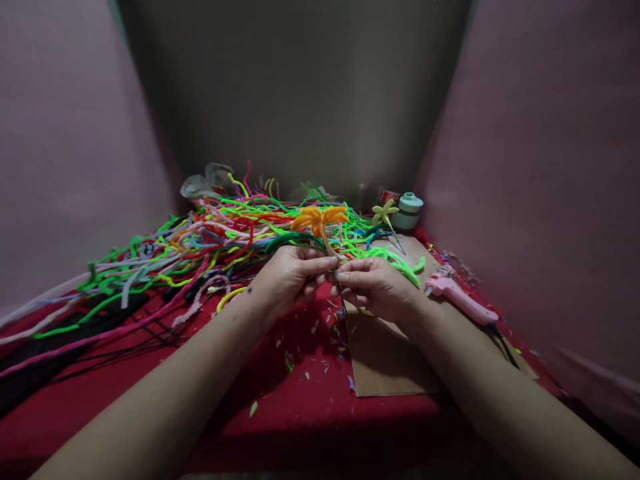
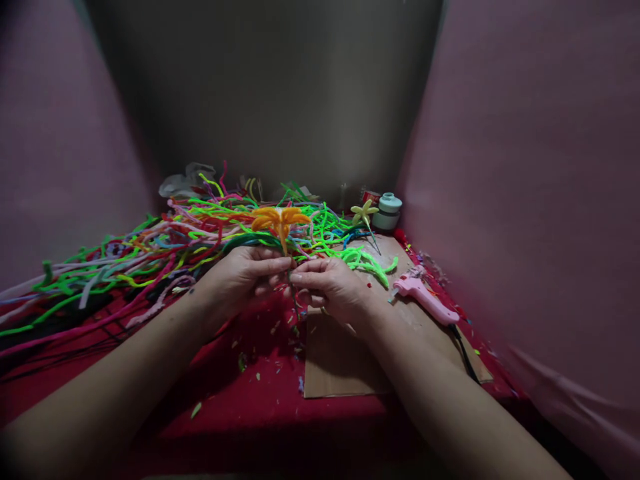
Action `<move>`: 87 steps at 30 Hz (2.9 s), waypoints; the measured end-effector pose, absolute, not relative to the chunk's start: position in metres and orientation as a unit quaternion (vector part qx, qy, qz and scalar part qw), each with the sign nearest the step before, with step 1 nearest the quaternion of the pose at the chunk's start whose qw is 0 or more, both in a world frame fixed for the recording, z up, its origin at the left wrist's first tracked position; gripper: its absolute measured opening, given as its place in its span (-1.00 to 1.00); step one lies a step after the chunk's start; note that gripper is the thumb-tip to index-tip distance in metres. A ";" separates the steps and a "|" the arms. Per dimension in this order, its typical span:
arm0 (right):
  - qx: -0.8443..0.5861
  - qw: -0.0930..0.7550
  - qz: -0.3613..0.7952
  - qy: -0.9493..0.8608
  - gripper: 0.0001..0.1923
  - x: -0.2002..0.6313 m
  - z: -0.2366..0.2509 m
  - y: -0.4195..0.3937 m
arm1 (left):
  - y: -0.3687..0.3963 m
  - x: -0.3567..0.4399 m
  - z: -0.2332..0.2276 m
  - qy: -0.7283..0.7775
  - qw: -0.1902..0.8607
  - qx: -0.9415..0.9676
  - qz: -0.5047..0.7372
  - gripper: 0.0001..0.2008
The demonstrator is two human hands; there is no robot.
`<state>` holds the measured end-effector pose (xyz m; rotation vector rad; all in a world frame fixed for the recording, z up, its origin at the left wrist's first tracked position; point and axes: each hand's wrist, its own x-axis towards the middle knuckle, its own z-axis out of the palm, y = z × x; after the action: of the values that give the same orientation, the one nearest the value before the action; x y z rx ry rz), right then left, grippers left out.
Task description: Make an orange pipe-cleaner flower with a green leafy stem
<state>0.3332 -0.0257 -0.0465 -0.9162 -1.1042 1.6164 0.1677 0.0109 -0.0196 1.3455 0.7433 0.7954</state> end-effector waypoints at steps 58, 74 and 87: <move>-0.401 0.513 0.553 -0.520 -0.89 0.319 -0.047 -0.034 | -0.012 0.167 -0.027 0.423 0.441 0.661 0.436 -0.90; -0.448 0.493 0.430 -0.610 -0.95 0.314 -0.046 -0.040 | 0.000 0.156 -0.023 0.350 0.757 0.470 0.290 -0.81; -0.413 0.517 0.518 -0.542 -0.82 0.320 -0.050 -0.034 | -0.007 0.160 -0.021 0.388 0.628 0.547 0.395 -0.94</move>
<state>0.3203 -0.0342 -0.0500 -0.9923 -1.3008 1.2429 0.1601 -0.0074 -0.0210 1.2540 0.8881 0.9046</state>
